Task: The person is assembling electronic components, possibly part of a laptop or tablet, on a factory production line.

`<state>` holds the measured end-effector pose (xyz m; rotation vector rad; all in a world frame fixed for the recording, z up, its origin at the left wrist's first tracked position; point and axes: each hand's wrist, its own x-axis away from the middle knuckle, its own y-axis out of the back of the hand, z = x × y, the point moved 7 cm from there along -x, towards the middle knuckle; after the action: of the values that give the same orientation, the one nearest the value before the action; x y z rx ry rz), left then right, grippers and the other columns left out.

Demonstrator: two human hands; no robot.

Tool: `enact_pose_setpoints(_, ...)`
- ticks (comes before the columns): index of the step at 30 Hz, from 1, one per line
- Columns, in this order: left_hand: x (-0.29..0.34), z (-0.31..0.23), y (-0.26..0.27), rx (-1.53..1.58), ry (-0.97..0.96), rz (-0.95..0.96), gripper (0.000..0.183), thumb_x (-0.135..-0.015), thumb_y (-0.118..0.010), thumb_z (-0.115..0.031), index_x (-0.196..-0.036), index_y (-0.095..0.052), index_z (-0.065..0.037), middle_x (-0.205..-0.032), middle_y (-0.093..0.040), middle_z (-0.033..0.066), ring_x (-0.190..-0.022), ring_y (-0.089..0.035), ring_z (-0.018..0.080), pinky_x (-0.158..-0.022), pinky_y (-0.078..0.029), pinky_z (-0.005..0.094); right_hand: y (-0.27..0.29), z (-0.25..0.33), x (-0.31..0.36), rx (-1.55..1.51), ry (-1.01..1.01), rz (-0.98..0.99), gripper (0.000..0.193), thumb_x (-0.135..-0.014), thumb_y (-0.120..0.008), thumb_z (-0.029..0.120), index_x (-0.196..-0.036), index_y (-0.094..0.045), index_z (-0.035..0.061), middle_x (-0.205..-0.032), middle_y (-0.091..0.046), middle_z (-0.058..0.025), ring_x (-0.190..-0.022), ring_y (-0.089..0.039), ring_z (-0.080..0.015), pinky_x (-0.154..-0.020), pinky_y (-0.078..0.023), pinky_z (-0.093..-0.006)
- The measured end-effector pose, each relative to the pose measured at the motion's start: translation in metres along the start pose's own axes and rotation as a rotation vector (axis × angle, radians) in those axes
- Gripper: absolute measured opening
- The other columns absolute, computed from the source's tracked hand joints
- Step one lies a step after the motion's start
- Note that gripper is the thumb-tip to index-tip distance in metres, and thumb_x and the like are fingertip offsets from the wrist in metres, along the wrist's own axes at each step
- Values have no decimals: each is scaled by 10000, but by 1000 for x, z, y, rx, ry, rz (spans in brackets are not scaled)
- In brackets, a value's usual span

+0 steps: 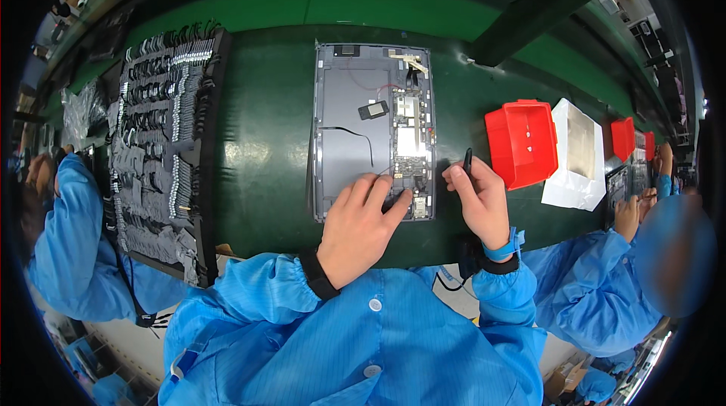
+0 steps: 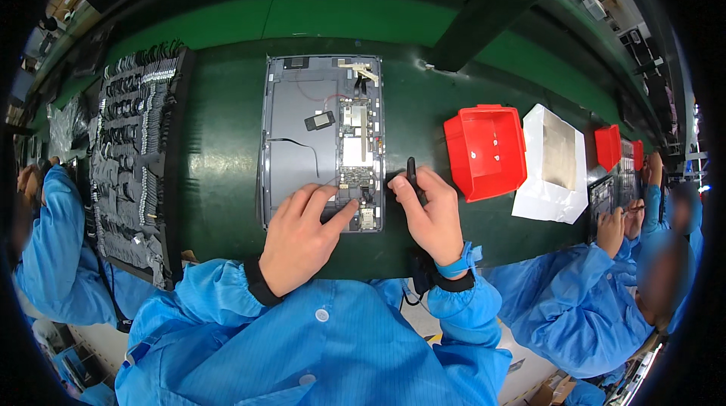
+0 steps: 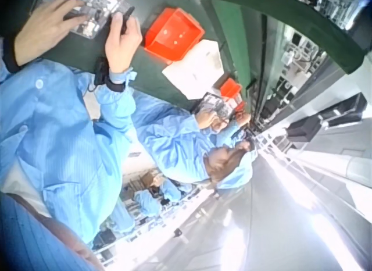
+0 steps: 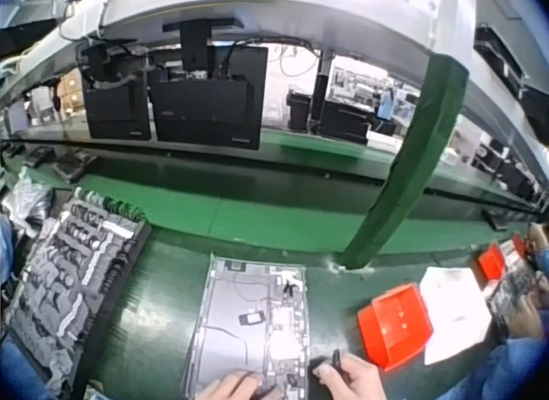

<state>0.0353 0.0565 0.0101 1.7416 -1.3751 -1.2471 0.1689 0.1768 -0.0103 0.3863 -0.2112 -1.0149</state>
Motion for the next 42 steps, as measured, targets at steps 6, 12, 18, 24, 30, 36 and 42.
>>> enact_pose_setpoints(6, 0, -2, 3, -55, -5, -7, 406, -674, -653, -66, -1076, -656, -125, -1068, -539, 73, -1015, -531, 249, -829, -419, 368, -2, 4, 9, 98, 50, -23, 206, -908, -598, 169, -861, -648, -26, -690, -530, -110, -562, -456, -165, -528, -365, -293)
enact_pose_setpoints(12, 0, 6, 13, 108, 18, -7, 422, -677, -635, -20, -1090, -648, -107, -1073, -543, 83, -1018, -526, 278, -874, -412, 386, -2, -3, 13, 157, -7, -19, 259, -934, -541, 180, -845, -654, -35, -704, -577, -140, -588, -528, -211, -549, -401, -326)
enact_pose_setpoints(18, 11, 68, 71, 208, 333, -269, 267, -835, -574, 12, -1094, -616, -39, -978, -572, 151, -840, -603, 299, -730, -485, 347, 3, -6, 15, 118, -39, -24, 268, -935, -529, 182, -898, -666, -46, -724, -621, -136, -625, -599, -210, -573, -451, -318)
enact_pose_setpoints(24, 52, 106, 35, 553, 612, 32, 345, -834, -676, -57, -1137, -569, 70, -777, -619, 83, -687, -611, 119, -612, -503, 257, -13, -8, 14, 97, -113, 86, 227, -904, -569, 142, -970, -644, -62, -743, -627, -140, -527, -587, -186, -508, -452, -277)
enact_pose_setpoints(30, 48, 97, 22, 614, 644, 69, 318, -785, -672, -50, -1074, -587, 53, -795, -617, 132, -642, -633, 209, -588, -520, 309, -16, -1, 16, 136, -77, 42, 202, -859, -612, 148, -893, -626, -51, -549, -517, -171, -456, -515, -189, -458, -372, -333)
enact_pose_setpoints(36, 44, 100, 29, 466, 549, 44, 268, -817, -613, -27, -1068, -590, 64, -792, -638, 177, -599, -637, 224, -552, -508, 312, -23, 15, 21, 224, -9, 37, 189, -849, -614, 128, -877, -621, -58, -545, -534, -184, -444, -521, -247, -467, -405, -349)
enact_pose_setpoints(42, 52, 100, 62, 312, 537, -166, 220, -855, -638, -85, -1034, -611, 39, -805, -636, 164, -662, -638, 217, -578, -491, 307, -18, -17, 23, 89, -290, 84, 336, -913, -591, 208, -723, -584, -69, -549, -591, -122, -475, -623, -172, -426, -445, -291)
